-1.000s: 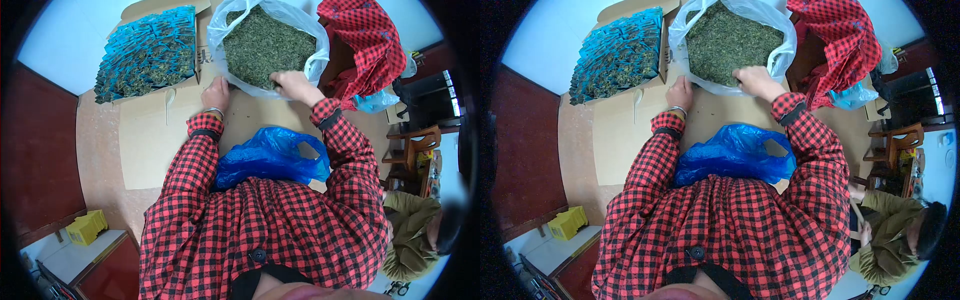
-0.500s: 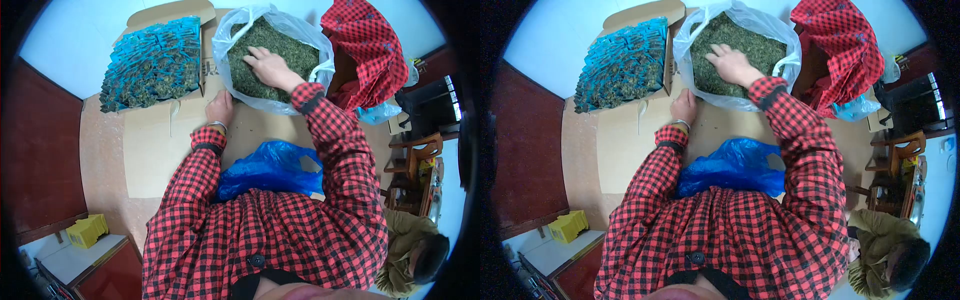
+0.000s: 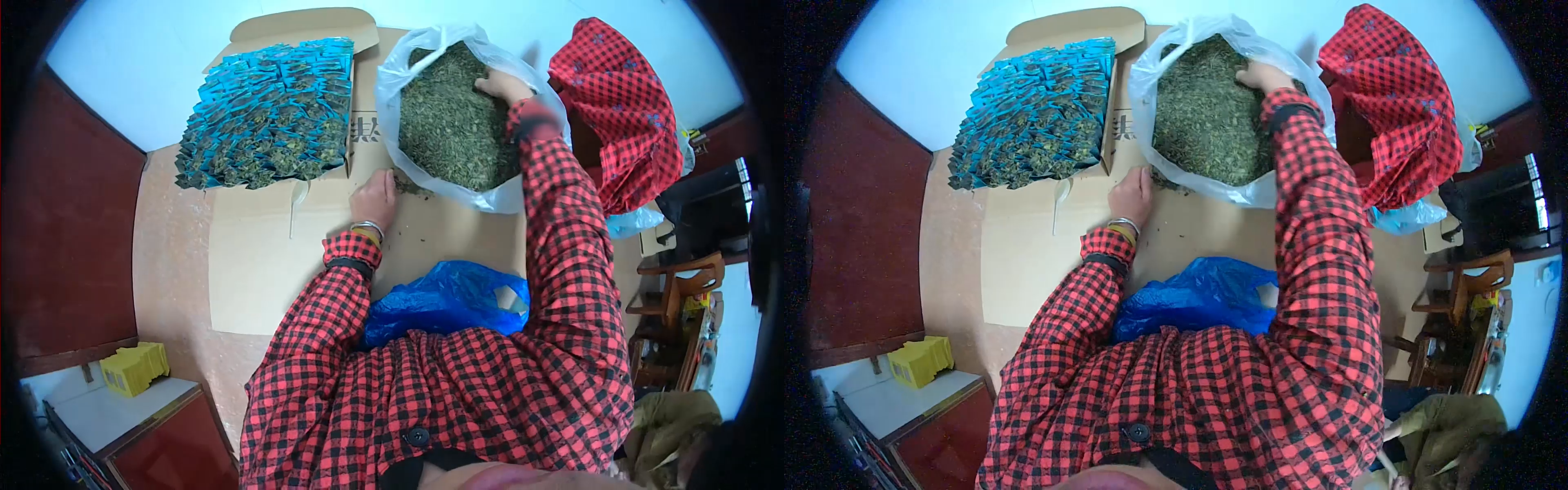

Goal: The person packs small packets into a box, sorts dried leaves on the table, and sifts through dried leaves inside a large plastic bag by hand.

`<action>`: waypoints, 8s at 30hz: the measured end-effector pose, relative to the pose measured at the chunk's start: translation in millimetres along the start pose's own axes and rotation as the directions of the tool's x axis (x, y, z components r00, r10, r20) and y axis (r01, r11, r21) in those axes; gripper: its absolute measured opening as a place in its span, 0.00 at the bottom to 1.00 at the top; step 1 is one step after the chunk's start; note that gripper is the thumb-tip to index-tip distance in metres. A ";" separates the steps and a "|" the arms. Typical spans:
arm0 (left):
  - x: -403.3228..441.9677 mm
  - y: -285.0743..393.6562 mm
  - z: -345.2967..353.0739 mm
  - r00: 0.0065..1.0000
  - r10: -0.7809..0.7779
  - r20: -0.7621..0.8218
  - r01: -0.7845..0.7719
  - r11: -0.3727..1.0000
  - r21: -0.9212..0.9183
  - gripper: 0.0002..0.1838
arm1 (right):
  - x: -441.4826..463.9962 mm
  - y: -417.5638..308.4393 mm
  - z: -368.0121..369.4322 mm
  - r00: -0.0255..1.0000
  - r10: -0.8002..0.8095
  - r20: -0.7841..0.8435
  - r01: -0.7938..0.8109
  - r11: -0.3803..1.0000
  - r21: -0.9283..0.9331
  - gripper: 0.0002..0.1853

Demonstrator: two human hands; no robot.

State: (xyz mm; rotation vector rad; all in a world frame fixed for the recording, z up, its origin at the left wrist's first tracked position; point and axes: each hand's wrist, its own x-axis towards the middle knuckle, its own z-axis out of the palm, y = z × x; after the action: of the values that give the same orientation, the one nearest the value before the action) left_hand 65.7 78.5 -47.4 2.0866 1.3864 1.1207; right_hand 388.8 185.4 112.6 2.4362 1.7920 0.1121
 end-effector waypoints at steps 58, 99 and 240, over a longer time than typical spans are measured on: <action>0.1 2.5 -3.5 0.999 -0.020 0.036 0.020 1.000 -0.013 0.16 | -92.2 -41.8 3.2 0.977 -0.161 -0.140 0.204 0.892 0.403 0.14; -0.1 0.0 -1.1 1.000 -0.008 0.002 0.008 1.000 -0.008 0.14 | -111.1 -31.1 3.7 0.999 0.006 0.032 -0.032 0.332 0.943 0.15; -33.0 -2.7 -11.3 0.996 -0.080 -0.045 0.061 0.946 -0.318 0.12 | -109.4 14.5 -11.3 0.924 -0.381 0.038 0.332 0.846 0.417 0.31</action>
State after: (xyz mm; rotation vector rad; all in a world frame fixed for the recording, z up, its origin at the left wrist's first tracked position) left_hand 49.0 49.0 -55.7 1.7775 1.2033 1.2869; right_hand 368.5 77.3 126.8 2.2163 2.3669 -0.4760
